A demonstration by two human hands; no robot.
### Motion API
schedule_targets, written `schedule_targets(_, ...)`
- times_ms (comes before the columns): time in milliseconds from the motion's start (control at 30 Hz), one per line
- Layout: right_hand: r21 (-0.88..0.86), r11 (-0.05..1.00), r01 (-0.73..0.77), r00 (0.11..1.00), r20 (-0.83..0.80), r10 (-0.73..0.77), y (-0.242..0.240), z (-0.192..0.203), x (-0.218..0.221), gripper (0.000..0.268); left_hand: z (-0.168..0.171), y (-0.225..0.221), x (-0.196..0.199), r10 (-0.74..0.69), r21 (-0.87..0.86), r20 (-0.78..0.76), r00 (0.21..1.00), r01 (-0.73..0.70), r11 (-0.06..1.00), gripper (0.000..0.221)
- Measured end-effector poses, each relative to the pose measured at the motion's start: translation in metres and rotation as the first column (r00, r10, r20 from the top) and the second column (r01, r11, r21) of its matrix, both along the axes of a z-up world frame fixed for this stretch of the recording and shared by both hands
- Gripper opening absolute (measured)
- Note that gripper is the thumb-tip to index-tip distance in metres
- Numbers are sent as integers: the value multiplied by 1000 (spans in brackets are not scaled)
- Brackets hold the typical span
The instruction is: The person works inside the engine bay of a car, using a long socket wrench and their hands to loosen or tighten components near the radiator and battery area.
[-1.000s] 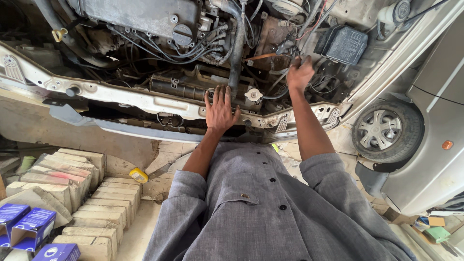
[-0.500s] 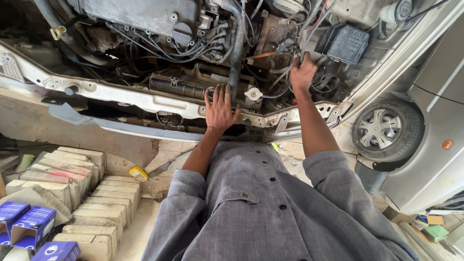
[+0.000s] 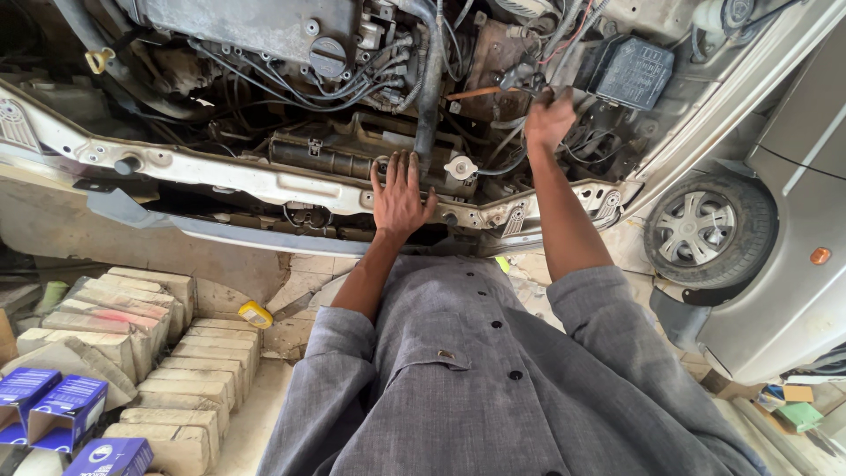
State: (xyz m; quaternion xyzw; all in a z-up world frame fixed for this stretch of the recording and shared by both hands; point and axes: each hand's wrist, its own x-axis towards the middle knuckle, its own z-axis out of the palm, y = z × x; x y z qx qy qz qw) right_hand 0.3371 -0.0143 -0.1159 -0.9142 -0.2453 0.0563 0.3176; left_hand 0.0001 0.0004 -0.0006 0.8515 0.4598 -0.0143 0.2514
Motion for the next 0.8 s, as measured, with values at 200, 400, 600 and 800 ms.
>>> schedule_targets(200, -59, 991, -117, 979, 162, 125, -8, 16, -1, 24, 2, -1, -1, -5, 14, 2, 1000, 5, 1000, 79)
schedule_targets(400, 79, 991, -105, 980, -159, 116, -30, 51, -11, 15, 4, -1, 0, -9, -2, -10, 1000, 9, 1000, 78)
schedule_targets(600, 162, 966, -200, 970, -108, 218, -88, 122, -49, 11, -3, -4, -3, -17, 11, -2, 1000, 17, 1000, 78)
schedule_targets(800, 373, 927, 24, 820, -538, 195, -153, 192, -45, 9, 5, -1, 2, -4, 13, -64, 998, 4, 1000, 78)
